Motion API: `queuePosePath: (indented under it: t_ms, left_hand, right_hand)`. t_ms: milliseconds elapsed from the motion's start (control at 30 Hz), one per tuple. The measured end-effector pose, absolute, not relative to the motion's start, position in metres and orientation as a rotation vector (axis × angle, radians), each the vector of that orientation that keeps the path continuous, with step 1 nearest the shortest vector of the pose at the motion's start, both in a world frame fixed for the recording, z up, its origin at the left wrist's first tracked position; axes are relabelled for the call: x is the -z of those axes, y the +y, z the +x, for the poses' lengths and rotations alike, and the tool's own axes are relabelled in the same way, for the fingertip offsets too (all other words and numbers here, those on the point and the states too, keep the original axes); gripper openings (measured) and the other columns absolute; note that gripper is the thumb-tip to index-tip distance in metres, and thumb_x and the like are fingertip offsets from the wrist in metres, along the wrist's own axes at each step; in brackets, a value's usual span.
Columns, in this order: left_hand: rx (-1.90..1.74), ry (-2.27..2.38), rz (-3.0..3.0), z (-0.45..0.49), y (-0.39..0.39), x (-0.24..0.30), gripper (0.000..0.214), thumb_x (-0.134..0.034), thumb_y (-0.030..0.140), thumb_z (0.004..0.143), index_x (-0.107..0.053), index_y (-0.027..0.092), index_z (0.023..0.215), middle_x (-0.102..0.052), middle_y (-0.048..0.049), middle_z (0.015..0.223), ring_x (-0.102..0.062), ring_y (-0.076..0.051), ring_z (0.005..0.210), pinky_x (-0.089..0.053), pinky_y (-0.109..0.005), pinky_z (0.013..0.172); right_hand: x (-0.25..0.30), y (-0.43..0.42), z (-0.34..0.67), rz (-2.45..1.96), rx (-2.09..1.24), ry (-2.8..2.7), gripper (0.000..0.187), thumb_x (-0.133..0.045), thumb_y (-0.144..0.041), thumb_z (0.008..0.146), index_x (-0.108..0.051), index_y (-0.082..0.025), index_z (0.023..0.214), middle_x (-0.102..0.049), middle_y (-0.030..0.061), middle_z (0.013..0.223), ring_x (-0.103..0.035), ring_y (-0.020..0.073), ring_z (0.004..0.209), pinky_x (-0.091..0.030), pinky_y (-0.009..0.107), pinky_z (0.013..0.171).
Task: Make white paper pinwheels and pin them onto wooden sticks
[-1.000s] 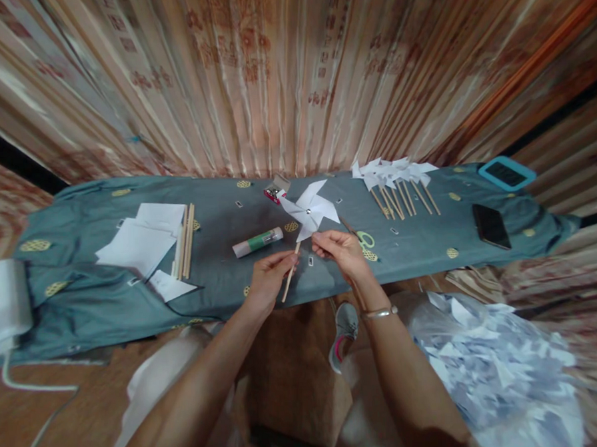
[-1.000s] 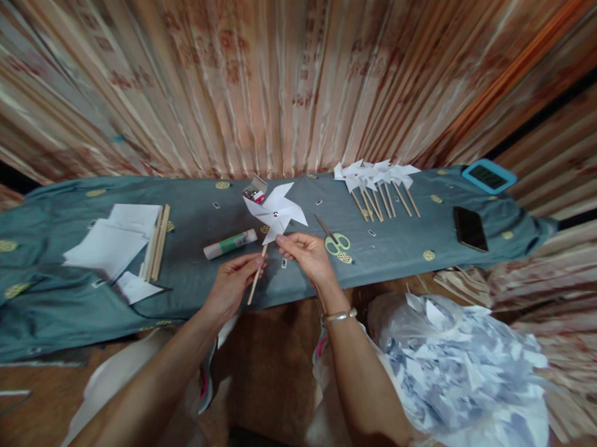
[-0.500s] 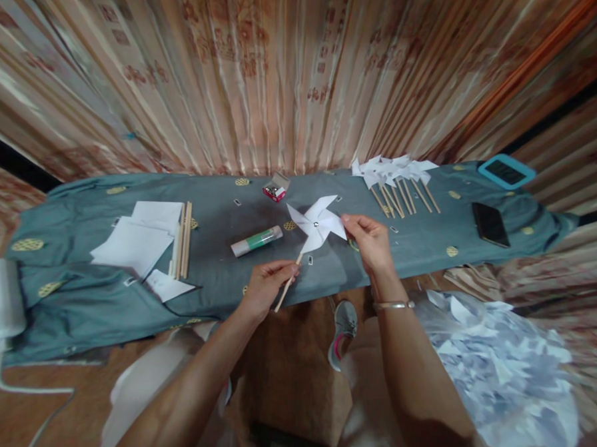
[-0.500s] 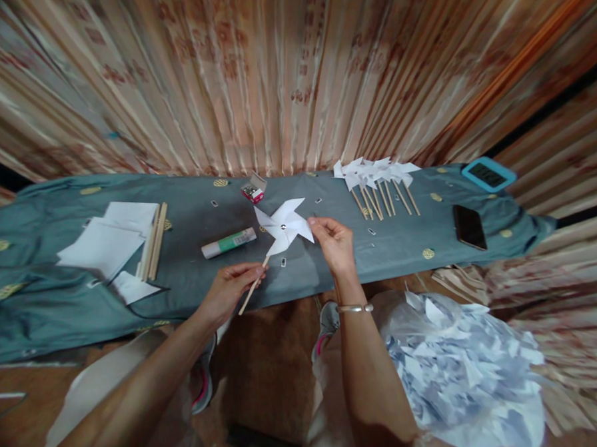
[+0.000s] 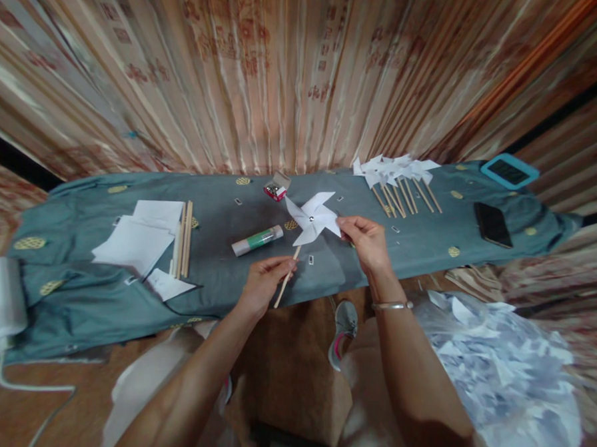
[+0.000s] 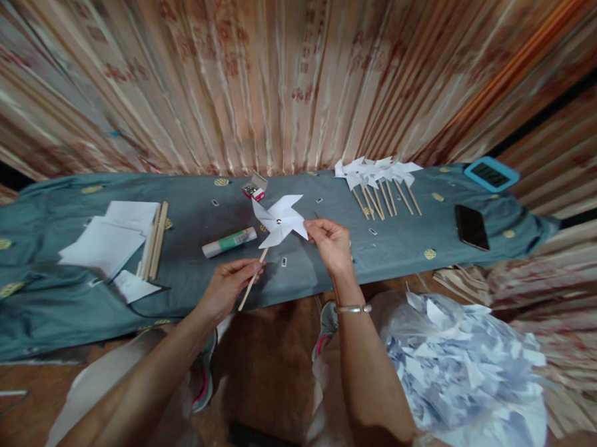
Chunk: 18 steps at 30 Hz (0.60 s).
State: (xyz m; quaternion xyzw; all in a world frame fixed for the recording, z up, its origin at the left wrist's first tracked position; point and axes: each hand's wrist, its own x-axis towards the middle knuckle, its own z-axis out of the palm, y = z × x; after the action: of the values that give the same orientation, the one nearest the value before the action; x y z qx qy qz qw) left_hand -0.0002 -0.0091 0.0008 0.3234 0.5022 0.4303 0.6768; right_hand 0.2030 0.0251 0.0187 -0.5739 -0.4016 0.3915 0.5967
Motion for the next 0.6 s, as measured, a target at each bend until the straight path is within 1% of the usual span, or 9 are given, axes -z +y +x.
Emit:
queuePosePath:
  t_ms: [167, 400, 600]
  left_hand:
    - [-0.991, 1.110, 0.704, -0.001, -0.007, 0.000, 0.039, -0.089, 0.042, 0.045, -0.078, 0.016, 0.071, -0.071, -0.0046, 0.067, -0.056, -0.011, 0.059, -0.046, -0.023, 0.062]
    - [-1.017, 1.110, 0.695, -0.001, -0.006, -0.001, 0.037, -0.089, 0.042, 0.046, -0.078, 0.016, 0.071, -0.071, -0.0044, 0.068, -0.056, -0.011, 0.060, -0.045, -0.022, 0.060]
    - [-1.035, 1.112, 0.687, -0.001, -0.005, -0.001, 0.038, -0.089, 0.042, 0.046, -0.078, 0.016, 0.070, -0.071, -0.0048, 0.069, -0.056, -0.011, 0.061, -0.045, -0.023, 0.062]
  right_hand:
    - [-0.019, 0.025, 0.200, -1.339, -0.939, -0.932, 0.026, -0.080, -0.044, 0.056, -0.069, -0.020, 0.056, -0.060, -0.0031, 0.052, -0.048, 0.0098, 0.051, -0.039, 0.025, 0.054]
    - [-0.019, 0.024, 0.194, -1.324, -0.996, -0.901, 0.022, -0.081, -0.040, 0.053, -0.071, -0.021, 0.056, -0.062, -0.0033, 0.050, -0.048, 0.0086, 0.048, -0.040, 0.025, 0.053]
    - [-0.019, 0.022, 0.186, -1.315, -1.024, -0.924, 0.021, -0.081, -0.040, 0.055, -0.071, -0.021, 0.055, -0.066, -0.0010, 0.055, -0.051, 0.0093, 0.050, -0.043, 0.025, 0.055]
